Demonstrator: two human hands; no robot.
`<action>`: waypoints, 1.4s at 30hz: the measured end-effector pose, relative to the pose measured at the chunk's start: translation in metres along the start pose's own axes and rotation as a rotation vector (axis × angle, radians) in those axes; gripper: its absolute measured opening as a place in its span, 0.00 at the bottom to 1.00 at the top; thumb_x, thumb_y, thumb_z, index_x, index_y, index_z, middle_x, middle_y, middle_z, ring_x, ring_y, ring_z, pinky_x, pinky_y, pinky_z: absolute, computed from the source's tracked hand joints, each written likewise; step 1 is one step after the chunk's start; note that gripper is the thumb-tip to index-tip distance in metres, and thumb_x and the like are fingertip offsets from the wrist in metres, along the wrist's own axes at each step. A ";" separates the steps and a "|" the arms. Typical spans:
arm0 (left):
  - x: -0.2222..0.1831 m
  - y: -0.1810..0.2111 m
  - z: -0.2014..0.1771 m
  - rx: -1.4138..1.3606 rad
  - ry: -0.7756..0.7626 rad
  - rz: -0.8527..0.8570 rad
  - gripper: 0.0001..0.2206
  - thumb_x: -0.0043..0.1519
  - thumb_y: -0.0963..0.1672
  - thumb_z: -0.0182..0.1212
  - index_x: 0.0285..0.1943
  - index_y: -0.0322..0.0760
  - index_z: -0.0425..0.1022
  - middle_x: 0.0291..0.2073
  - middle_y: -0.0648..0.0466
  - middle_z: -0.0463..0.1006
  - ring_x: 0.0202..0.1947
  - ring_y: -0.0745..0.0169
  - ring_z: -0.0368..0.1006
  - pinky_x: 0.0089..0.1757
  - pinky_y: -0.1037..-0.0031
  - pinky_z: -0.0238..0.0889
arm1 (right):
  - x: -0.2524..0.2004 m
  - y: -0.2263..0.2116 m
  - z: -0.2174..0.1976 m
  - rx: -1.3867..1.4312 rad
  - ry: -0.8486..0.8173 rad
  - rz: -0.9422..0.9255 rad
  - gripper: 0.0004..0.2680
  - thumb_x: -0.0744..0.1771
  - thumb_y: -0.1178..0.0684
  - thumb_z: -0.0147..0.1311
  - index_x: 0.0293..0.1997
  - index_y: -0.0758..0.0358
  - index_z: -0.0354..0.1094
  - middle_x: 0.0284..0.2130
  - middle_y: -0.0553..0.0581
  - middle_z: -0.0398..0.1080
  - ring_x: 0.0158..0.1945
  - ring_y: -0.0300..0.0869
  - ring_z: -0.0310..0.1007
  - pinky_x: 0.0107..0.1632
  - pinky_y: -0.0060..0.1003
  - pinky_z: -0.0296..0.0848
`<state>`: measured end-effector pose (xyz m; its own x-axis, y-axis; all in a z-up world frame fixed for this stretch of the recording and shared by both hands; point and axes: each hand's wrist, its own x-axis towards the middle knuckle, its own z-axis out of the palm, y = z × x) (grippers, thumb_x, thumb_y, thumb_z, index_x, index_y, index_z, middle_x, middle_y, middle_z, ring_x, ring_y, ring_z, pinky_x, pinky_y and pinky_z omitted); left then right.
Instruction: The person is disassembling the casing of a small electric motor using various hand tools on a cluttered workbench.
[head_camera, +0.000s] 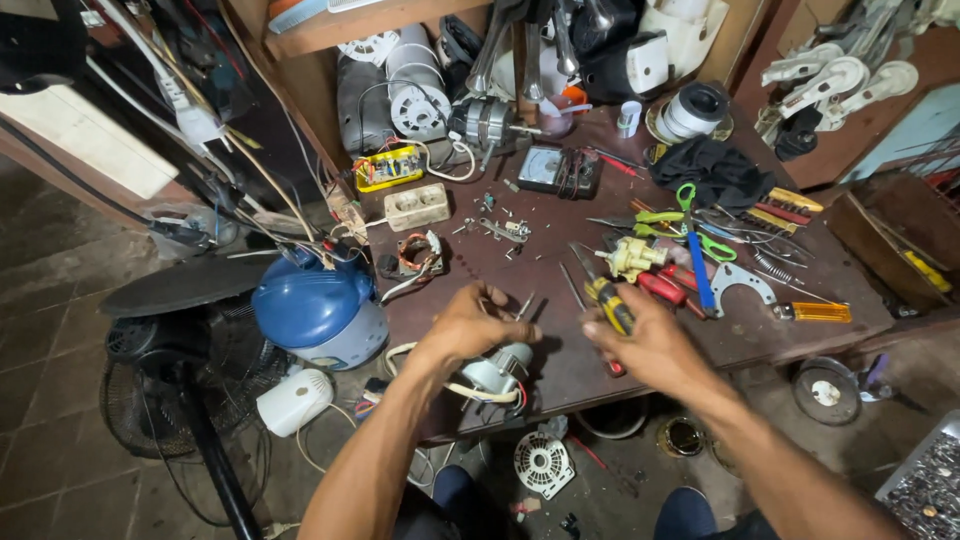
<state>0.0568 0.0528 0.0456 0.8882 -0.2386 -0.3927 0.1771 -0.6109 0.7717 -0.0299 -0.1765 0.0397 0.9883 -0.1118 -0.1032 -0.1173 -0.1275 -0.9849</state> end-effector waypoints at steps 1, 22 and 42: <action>0.005 -0.003 0.002 -0.002 0.000 0.003 0.32 0.34 0.54 0.80 0.47 0.44 0.73 0.32 0.59 0.84 0.40 0.56 0.81 0.51 0.74 0.60 | 0.011 0.004 0.007 -0.002 0.001 -0.002 0.15 0.63 0.63 0.60 0.54 0.67 0.66 0.34 0.63 0.72 0.25 0.42 0.71 0.27 0.35 0.76; -0.007 -0.009 -0.004 -0.193 -0.118 0.179 0.35 0.31 0.43 0.82 0.50 0.29 0.71 0.30 0.51 0.83 0.37 0.59 0.82 0.53 0.75 0.60 | 0.077 0.046 0.065 0.207 0.127 -0.069 0.15 0.61 0.64 0.65 0.50 0.77 0.66 0.26 0.72 0.73 0.23 0.50 0.77 0.26 0.43 0.82; -0.012 -0.010 -0.001 -0.272 -0.011 0.158 0.38 0.33 0.42 0.80 0.53 0.29 0.62 0.27 0.47 0.81 0.33 0.54 0.80 0.48 0.72 0.66 | 0.037 0.030 0.007 -1.094 0.091 -0.627 0.12 0.61 0.46 0.58 0.46 0.49 0.68 0.33 0.52 0.71 0.39 0.49 0.76 0.37 0.45 0.77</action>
<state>0.0452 0.0620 0.0431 0.9094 -0.3235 -0.2614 0.1456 -0.3412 0.9286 0.0043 -0.1774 0.0054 0.8980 0.2011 0.3913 0.3058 -0.9248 -0.2265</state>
